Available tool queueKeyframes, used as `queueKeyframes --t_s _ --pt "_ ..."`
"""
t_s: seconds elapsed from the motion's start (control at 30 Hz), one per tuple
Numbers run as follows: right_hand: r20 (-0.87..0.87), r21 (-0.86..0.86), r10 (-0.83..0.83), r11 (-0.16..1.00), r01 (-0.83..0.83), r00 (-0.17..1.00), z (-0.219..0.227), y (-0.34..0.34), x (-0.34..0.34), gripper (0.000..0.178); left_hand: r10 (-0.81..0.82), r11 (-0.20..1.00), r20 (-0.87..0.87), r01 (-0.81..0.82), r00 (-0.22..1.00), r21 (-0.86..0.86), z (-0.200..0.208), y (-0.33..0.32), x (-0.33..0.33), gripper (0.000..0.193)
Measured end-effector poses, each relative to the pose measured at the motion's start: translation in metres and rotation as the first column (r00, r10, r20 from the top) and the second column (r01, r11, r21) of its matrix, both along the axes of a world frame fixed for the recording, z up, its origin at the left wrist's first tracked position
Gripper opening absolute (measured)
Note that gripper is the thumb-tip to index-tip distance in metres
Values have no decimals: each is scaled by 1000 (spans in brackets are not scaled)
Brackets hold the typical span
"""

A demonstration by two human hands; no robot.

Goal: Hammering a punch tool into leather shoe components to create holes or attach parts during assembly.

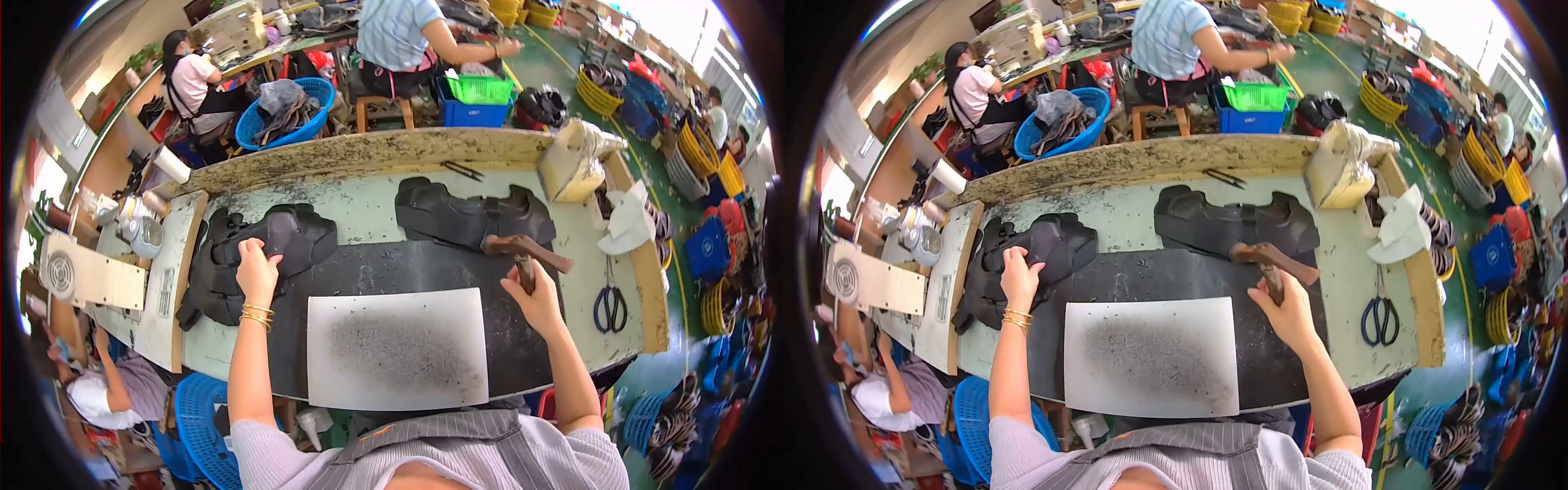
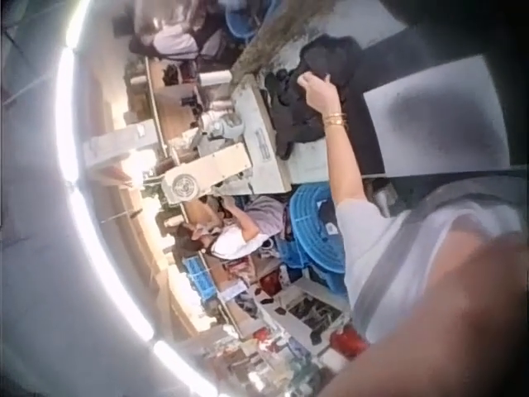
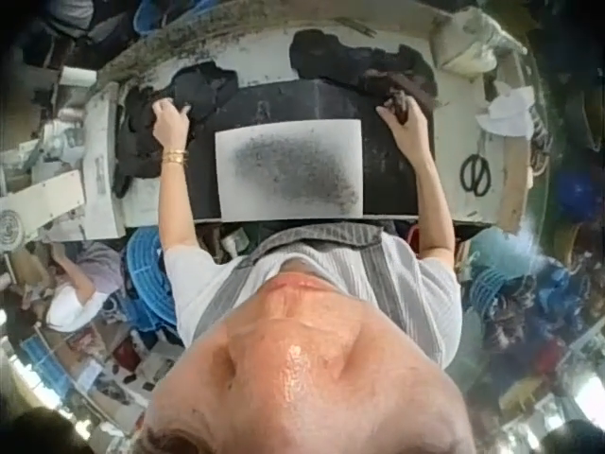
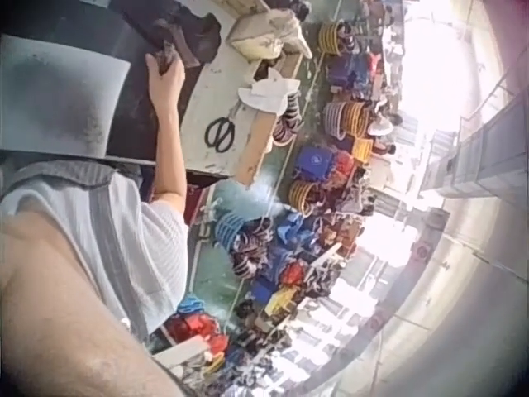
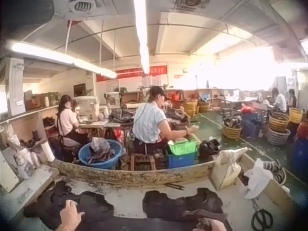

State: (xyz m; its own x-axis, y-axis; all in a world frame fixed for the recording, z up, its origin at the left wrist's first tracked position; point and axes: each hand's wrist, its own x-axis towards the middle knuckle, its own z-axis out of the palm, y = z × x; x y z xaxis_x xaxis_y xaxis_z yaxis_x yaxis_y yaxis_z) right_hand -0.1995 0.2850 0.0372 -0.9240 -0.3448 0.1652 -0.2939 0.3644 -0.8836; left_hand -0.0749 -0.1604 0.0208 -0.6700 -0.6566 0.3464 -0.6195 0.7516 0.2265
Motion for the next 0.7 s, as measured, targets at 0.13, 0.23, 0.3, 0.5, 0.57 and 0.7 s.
queueKeyframes --t_s 0.13,0.23,0.3,0.5,0.57,0.7 --pt "169 -65 -76 994 88 983 -12 23 38 22 -49 990 -54 56 997 127 22 -4 11 37" --pt "196 -79 -58 994 75 979 -16 32 46 23 -50 978 -382 124 923 170 25 -24 59 32" --pt "200 -78 -29 996 45 979 -16 40 50 23 61 977 -523 56 850 204 45 -36 95 29" --pt "244 -166 75 985 -35 967 -9 49 67 25 49 973 -494 70 868 218 163 32 140 24" --pt "257 -193 92 980 -42 962 -6 46 75 25 -110 914 -248 196 962 356 158 78 116 12" --pt "133 -68 151 987 -143 979 6 40 94 29 -505 665 77 330 860 670 57 168 62 24"
